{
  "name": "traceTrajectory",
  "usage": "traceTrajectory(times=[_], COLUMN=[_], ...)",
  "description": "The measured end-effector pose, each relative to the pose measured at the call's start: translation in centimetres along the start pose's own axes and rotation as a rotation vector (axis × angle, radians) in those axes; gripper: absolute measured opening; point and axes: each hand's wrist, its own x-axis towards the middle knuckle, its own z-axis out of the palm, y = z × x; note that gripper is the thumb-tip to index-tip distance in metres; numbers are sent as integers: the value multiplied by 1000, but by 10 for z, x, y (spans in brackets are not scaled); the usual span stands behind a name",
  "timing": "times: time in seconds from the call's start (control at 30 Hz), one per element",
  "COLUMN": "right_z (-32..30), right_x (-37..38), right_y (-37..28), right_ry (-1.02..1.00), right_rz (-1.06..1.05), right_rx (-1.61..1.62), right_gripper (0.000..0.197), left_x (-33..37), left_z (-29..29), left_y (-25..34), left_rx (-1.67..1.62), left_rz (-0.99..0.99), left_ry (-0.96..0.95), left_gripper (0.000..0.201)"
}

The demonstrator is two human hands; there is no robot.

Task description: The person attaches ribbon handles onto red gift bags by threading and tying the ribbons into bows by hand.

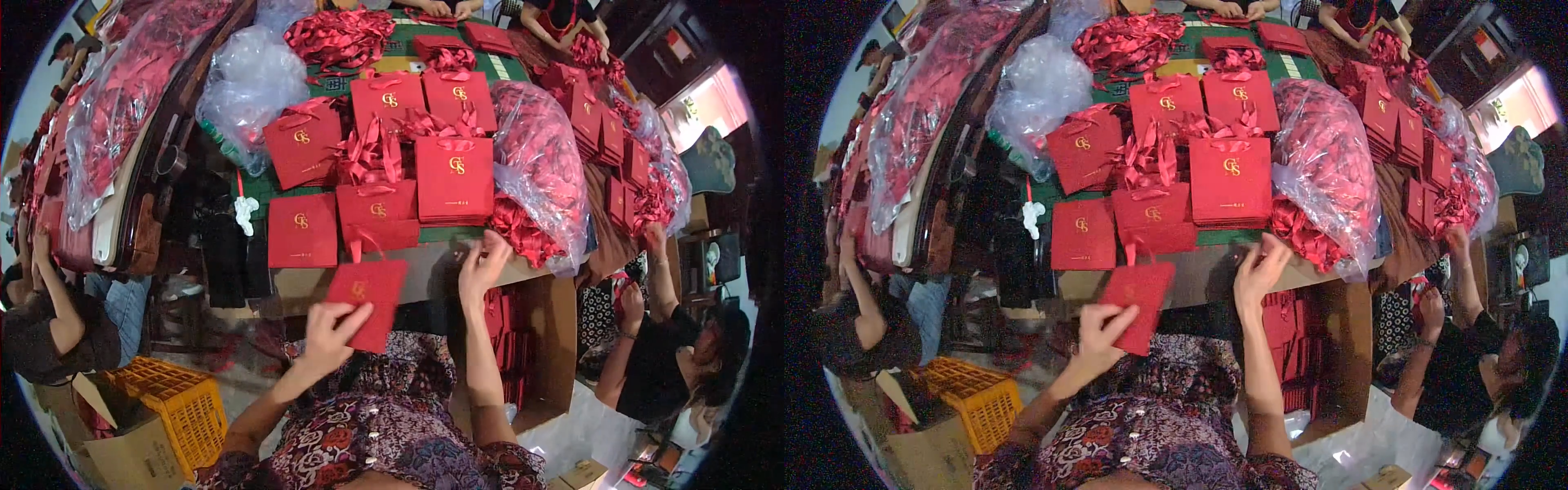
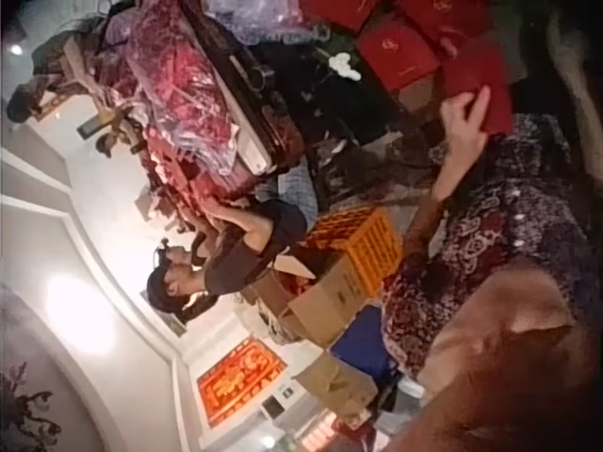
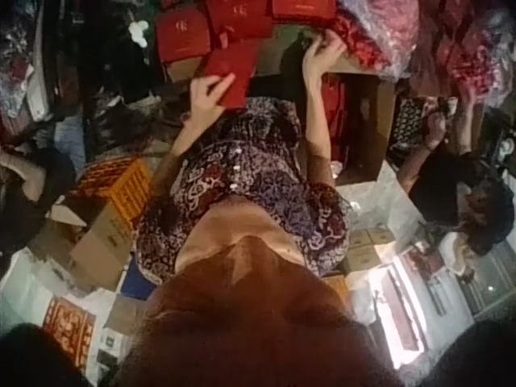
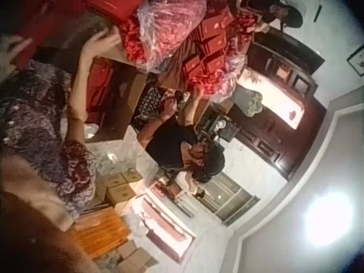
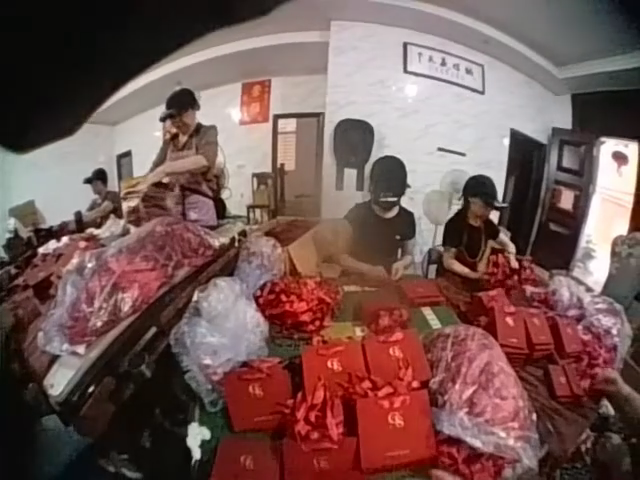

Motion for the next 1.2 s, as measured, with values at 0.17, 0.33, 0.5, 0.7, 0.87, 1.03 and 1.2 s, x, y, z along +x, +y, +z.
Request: traceTrajectory(times=[0.17,0.33,0.5,0.7,0.87,1.03,1.2], right_z=[-1,-8,-20,-17,-12,-19,-8], right_x=[23,21,-15,-72,-88,-78,-67], right_y=[17,20,-36,-66,-68,-72,-75], right_ry=[61,42,-77,-505,-673,-701,-664], right_rz=[-109,-199,-301,-300,-307,-267,35], right_rx=[-220,-281,-95,81,89,46,-58], right_gripper=[25,17,18,16,23,19,14], left_x=[-15,-9,6,40,47,44,39], left_z=[55,69,64,62,70,75,80], left_y=[-4,-10,-23,-28,-30,-32,-35], left_rx=[218,141,-7,-21,-260,-186,-109], left_rz=[96,27,-47,-130,-372,-192,-121], left_ry=[-281,-356,-250,-131,-229,-178,-120], left_gripper=[63,71,64,56,49,40,33])
